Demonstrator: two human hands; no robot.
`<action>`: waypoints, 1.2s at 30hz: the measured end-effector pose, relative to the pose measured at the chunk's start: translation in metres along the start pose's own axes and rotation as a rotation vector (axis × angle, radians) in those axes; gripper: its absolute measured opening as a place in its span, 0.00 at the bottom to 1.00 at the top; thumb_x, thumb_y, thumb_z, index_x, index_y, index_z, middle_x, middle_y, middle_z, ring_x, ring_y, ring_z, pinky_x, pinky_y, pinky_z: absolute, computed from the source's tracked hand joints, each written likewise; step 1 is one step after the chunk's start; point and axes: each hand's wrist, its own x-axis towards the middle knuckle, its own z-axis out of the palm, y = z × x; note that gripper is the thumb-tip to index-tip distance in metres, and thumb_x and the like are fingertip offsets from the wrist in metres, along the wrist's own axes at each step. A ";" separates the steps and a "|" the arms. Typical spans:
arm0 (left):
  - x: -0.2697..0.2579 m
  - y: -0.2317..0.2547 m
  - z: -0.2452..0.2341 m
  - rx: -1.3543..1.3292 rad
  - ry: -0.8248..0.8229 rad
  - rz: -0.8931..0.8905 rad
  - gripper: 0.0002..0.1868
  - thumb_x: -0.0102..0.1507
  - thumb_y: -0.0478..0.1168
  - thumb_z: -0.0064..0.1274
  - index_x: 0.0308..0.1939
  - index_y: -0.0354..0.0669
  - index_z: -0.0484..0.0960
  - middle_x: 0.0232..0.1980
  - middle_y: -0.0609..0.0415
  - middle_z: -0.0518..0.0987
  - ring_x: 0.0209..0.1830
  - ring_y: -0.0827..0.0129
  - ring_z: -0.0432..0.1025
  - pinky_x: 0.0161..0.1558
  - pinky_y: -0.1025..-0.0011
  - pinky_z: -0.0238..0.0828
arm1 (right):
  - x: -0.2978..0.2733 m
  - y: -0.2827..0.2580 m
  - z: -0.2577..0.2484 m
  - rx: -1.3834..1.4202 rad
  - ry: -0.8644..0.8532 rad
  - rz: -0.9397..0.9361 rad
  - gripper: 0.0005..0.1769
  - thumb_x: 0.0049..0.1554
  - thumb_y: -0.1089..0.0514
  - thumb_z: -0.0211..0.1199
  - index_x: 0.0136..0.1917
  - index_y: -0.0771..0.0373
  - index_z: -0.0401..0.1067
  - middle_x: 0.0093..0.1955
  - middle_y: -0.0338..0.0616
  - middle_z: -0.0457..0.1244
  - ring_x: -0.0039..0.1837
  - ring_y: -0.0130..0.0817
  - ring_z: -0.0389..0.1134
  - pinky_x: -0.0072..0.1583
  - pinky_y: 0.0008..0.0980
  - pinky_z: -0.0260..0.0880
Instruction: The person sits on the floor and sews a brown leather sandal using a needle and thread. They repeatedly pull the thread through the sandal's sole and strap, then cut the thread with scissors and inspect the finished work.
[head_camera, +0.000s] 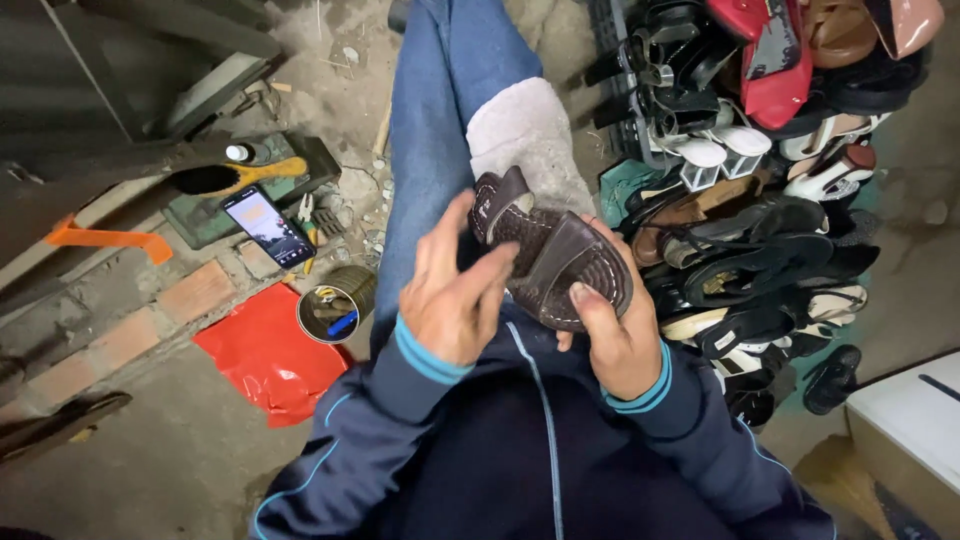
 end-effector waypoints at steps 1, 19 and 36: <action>0.003 -0.005 0.003 -0.002 0.001 -0.002 0.09 0.71 0.36 0.50 0.46 0.45 0.87 0.70 0.35 0.68 0.62 0.37 0.72 0.52 0.48 0.77 | 0.000 0.000 0.002 -0.002 -0.001 0.001 0.32 0.62 0.64 0.47 0.77 0.76 0.50 0.56 0.76 0.66 0.27 0.36 0.70 0.26 0.26 0.74; -0.036 -0.087 0.036 -0.633 -0.151 -0.441 0.04 0.57 0.36 0.61 0.35 0.49 0.88 0.53 0.48 0.75 0.56 0.49 0.75 0.60 0.55 0.70 | -0.005 -0.001 0.013 -0.295 -0.023 -0.020 0.32 0.62 0.60 0.50 0.76 0.77 0.55 0.61 0.70 0.66 0.48 0.48 0.71 0.44 0.41 0.76; -0.019 -0.022 0.022 0.584 0.165 0.015 0.07 0.67 0.47 0.58 0.35 0.57 0.79 0.38 0.61 0.67 0.35 0.63 0.72 0.24 0.66 0.73 | -0.012 0.002 0.030 -0.410 -0.034 -0.074 0.31 0.64 0.60 0.49 0.76 0.78 0.52 0.73 0.71 0.59 0.70 0.67 0.64 0.65 0.62 0.69</action>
